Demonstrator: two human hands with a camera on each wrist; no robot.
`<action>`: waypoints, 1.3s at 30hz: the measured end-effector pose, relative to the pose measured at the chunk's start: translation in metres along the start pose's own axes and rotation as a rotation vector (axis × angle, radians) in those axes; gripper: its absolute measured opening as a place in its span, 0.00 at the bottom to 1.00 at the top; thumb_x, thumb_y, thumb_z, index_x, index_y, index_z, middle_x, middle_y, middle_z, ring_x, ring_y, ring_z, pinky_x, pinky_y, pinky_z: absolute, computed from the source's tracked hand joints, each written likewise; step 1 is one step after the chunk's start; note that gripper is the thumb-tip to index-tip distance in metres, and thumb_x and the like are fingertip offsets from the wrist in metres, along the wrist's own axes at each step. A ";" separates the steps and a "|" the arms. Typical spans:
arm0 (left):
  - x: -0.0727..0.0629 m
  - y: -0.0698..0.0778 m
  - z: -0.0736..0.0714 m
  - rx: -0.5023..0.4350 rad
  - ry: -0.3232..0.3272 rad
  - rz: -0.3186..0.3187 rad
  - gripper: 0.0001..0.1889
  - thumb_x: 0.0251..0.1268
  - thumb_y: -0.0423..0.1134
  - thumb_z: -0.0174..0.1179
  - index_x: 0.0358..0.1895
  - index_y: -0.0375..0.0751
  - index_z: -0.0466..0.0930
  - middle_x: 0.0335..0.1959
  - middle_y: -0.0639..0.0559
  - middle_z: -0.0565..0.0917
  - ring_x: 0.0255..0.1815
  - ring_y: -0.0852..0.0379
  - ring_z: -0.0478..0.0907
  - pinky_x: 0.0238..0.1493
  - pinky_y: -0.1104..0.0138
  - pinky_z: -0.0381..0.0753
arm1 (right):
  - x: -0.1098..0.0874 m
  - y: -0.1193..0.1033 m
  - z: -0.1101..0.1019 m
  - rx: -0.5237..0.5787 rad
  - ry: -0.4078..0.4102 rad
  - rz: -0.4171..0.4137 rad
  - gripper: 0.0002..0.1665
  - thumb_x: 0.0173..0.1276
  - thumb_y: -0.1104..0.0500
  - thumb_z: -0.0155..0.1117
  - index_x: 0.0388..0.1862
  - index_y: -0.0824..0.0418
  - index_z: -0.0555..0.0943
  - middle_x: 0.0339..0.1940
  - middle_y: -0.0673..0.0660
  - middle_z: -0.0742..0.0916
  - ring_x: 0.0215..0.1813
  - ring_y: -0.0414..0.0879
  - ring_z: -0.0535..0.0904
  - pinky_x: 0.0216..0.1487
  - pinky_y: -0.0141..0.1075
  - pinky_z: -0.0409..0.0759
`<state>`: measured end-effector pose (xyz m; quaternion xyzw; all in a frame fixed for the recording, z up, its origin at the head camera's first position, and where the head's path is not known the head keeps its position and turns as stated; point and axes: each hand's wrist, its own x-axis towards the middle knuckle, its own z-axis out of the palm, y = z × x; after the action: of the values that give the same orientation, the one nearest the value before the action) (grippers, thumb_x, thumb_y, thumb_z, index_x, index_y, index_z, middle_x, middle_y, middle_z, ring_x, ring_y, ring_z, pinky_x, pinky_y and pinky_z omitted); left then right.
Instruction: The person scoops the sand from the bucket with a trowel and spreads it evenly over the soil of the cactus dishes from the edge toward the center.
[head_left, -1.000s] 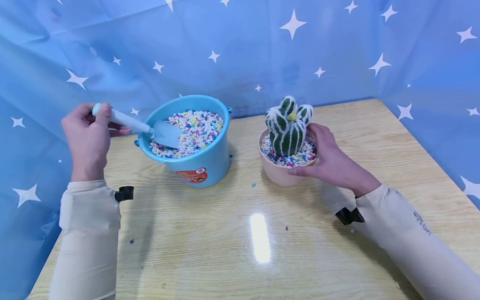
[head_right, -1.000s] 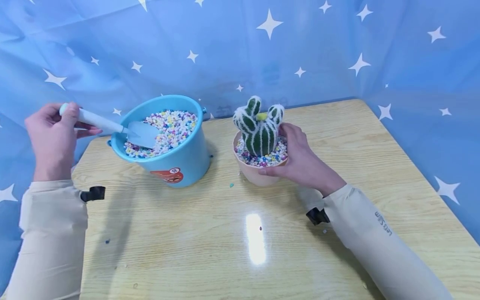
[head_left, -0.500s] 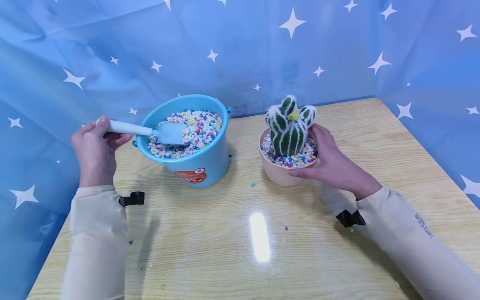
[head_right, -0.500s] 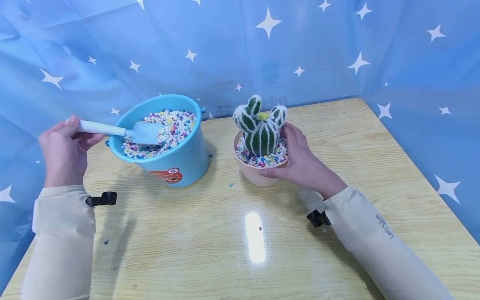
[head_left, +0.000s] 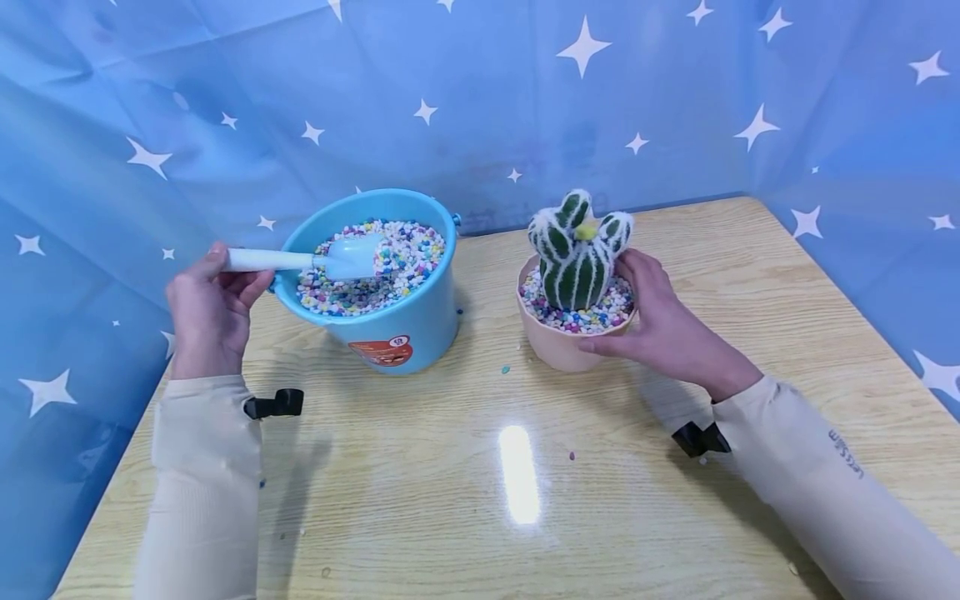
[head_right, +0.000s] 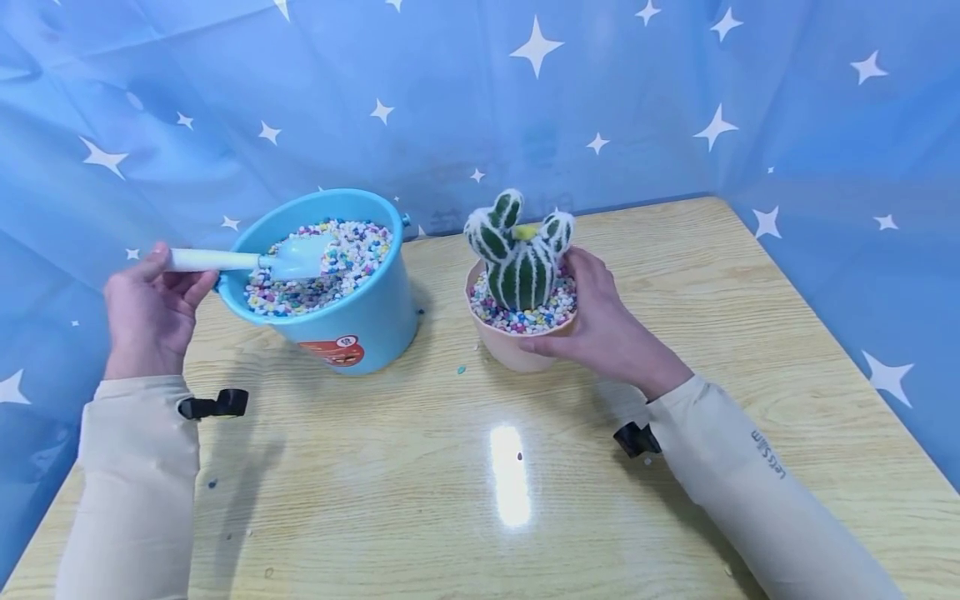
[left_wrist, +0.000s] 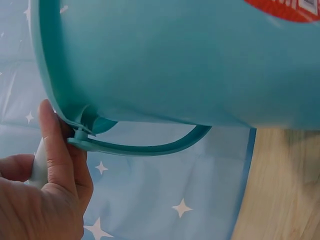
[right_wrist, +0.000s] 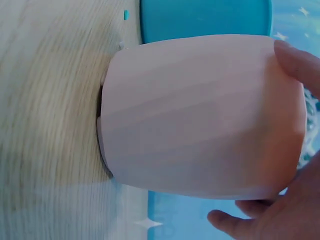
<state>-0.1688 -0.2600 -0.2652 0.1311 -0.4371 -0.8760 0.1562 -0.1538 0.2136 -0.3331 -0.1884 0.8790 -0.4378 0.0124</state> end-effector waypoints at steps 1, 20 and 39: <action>0.000 0.000 -0.001 -0.013 0.005 -0.007 0.11 0.76 0.35 0.53 0.52 0.32 0.75 0.39 0.39 0.76 0.27 0.48 0.79 0.40 0.62 0.88 | 0.000 0.000 0.000 0.002 0.004 -0.002 0.67 0.50 0.48 0.83 0.79 0.58 0.50 0.76 0.62 0.51 0.75 0.55 0.44 0.74 0.62 0.50; -0.025 -0.002 0.032 -0.183 -0.132 -0.003 0.05 0.72 0.30 0.55 0.42 0.31 0.71 0.33 0.37 0.79 0.24 0.44 0.83 0.32 0.60 0.90 | 0.000 0.006 0.004 0.006 0.022 -0.004 0.68 0.53 0.46 0.81 0.78 0.61 0.46 0.75 0.63 0.52 0.74 0.56 0.44 0.74 0.60 0.51; -0.046 -0.025 0.071 0.069 -0.367 0.026 0.07 0.72 0.32 0.55 0.39 0.28 0.74 0.36 0.36 0.82 0.27 0.48 0.85 0.39 0.61 0.89 | -0.002 0.003 0.003 -0.041 0.008 0.012 0.69 0.54 0.41 0.79 0.81 0.55 0.43 0.78 0.62 0.48 0.77 0.57 0.41 0.73 0.66 0.49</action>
<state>-0.1561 -0.1764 -0.2398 -0.0312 -0.4898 -0.8676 0.0804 -0.1528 0.2136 -0.3378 -0.1815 0.8889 -0.4205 0.0077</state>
